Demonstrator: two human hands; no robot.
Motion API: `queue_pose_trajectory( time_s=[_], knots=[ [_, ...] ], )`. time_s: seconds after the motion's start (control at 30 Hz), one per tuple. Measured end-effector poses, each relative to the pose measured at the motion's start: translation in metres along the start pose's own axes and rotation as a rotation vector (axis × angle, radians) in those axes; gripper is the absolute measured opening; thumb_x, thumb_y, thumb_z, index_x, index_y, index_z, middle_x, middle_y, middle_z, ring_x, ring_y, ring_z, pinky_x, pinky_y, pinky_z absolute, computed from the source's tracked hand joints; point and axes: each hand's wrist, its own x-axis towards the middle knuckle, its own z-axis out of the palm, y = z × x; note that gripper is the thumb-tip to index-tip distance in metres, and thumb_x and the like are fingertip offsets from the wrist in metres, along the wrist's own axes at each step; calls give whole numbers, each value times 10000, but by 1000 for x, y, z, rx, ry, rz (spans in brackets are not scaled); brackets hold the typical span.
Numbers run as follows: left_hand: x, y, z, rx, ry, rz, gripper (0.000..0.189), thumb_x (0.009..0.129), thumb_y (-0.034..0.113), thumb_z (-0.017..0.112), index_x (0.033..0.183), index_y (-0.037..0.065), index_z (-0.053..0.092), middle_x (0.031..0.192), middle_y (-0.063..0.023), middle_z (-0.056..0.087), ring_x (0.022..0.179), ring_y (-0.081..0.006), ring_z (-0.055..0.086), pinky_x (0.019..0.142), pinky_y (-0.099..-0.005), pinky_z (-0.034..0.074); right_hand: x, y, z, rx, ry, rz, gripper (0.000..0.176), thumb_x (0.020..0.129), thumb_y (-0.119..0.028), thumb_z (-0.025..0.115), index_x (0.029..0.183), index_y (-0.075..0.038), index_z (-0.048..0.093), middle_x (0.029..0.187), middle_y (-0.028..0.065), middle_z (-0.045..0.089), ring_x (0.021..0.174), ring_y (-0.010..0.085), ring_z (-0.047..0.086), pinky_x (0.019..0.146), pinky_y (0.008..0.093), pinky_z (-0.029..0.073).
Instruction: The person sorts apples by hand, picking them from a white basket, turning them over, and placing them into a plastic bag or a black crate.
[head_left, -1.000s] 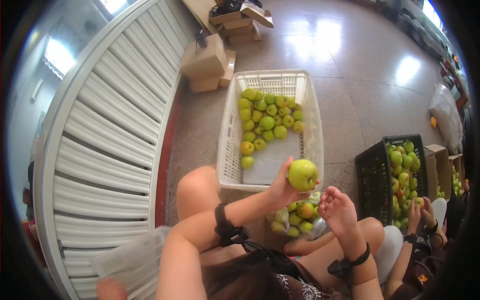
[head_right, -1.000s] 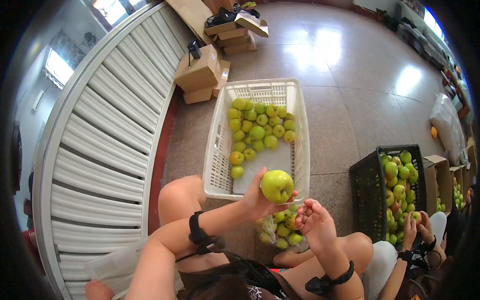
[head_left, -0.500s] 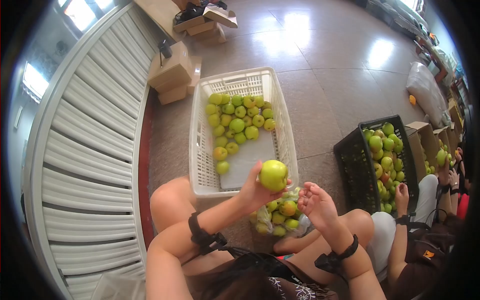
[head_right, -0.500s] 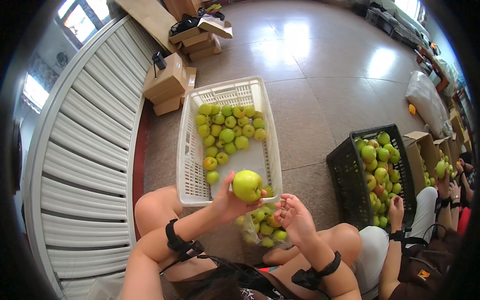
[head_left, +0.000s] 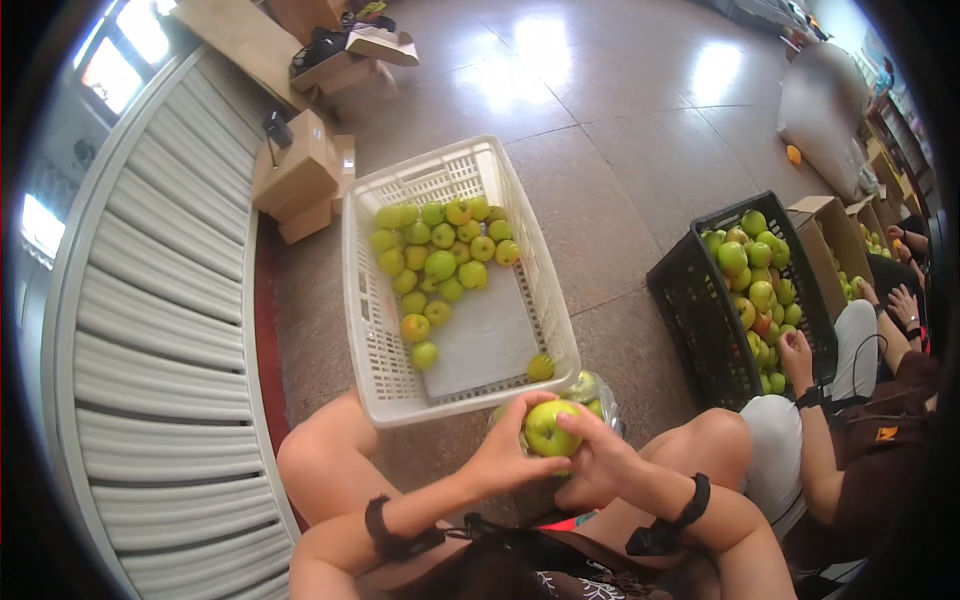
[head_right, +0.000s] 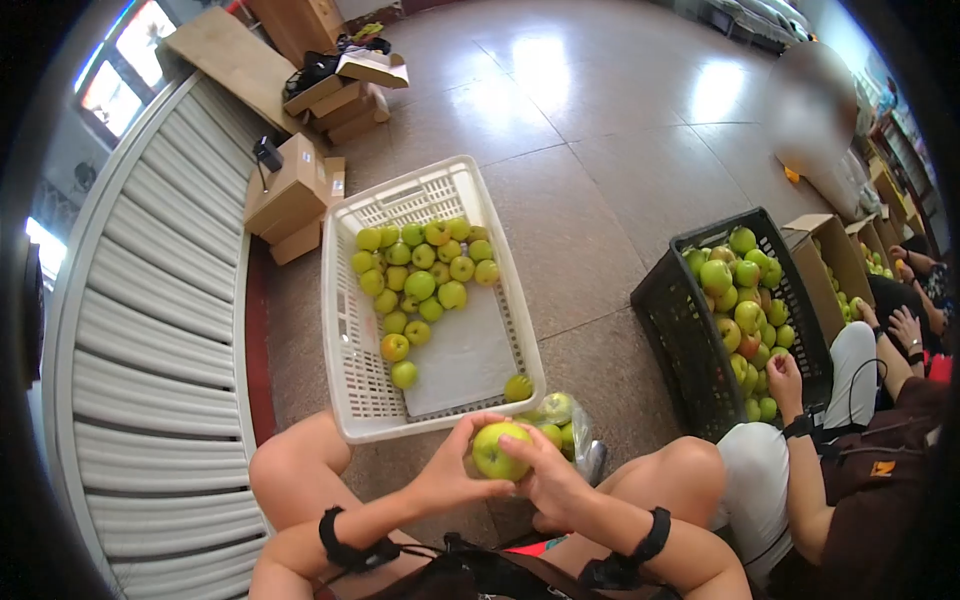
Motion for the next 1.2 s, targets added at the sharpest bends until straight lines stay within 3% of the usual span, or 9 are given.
queue_pose_trajectory(
  time_s=[0.2, 0.47, 0.77, 0.83, 0.9, 0.93, 1.03, 1.1, 1.2],
  knots=[
    [-5, 24, -30, 41, -74, -146, 738, 711, 189, 704, 1293, 26, 282, 1287, -152, 372, 1231, -230, 334, 1030, -344, 249, 24, -11, -5, -88, -11, 121, 517, 818, -224, 607, 1252, -115, 348, 1130, 68, 476, 1033, 175, 500, 823, 311, 437],
    [15, 27, -76, 47, -159, -235, 644, 791, 199, 631, 1300, 36, 272, 1316, -128, 343, 1214, -247, 365, 989, -392, 325, 73, -37, -9, -271, 60, 132, 482, 804, -243, 614, 1223, -126, 406, 1111, 80, 483, 1019, 169, 488, 828, 305, 421],
    [6, 4, -85, -96, -162, -319, 449, 829, 95, 524, 1242, 33, 360, 1208, -106, 463, 1145, -187, 417, 942, -329, 352, 91, -67, -10, -271, 142, -195, 530, 803, -292, 612, 1222, -57, 389, 1063, 81, 524, 939, 160, 537, 826, 311, 458],
    [-2, -4, -79, -73, -239, -392, 419, 858, 235, 526, 1220, 55, 414, 1184, -97, 481, 1164, -190, 394, 982, -345, 302, 92, -72, -6, -253, 134, -216, 548, 798, -375, 601, 1204, -69, 399, 1059, 78, 525, 929, 159, 541, 796, 312, 462],
    [-7, -41, -70, -60, -288, -426, 368, 850, 141, 519, 1188, 27, 429, 1117, -105, 519, 1083, -193, 466, 930, -320, 363, 100, -70, -10, -200, 121, -245, 522, 754, -438, 620, 1108, -101, 436, 991, 60, 543, 824, 133, 568, 653, 287, 510],
    [-11, -63, -66, -51, -300, -442, 346, 845, 94, 516, 1172, 13, 436, 1084, -110, 539, 1043, -194, 502, 903, -308, 394, 95, -73, -6, -205, 133, -226, 540, 762, -435, 612, 1140, -99, 421, 1012, 73, 539, 859, 140, 561, 692, 293, 505],
    [-41, -141, -70, -161, -306, -679, 326, 856, 175, 543, 1130, 7, 488, 1083, -89, 545, 1026, -183, 509, 892, -296, 394, 88, -81, 13, -145, 113, -211, 578, 760, -443, 610, 1179, -106, 400, 1045, 80, 531, 904, 147, 550, 736, 296, 492],
    [-68, -217, -83, 237, -533, -614, 391, 837, 325, 586, 1099, 38, 543, 1107, -50, 548, 1015, -144, 509, 879, -279, 394, 84, -80, 20, -91, 74, -222, 589, 753, -444, 613, 1187, -111, 394, 1057, 75, 525, 921, 150, 542, 747, 299, 481],
    [-72, -222, -61, 325, -595, -763, 398, 834, 336, 587, 1098, 41, 546, 1109, -48, 547, 1016, -142, 509, 879, -277, 393, 71, -70, 26, -76, 2, -252, 592, 750, -432, 613, 1195, -114, 386, 1071, 73, 514, 958, 158, 522, 775, 313, 458]
  ],
)
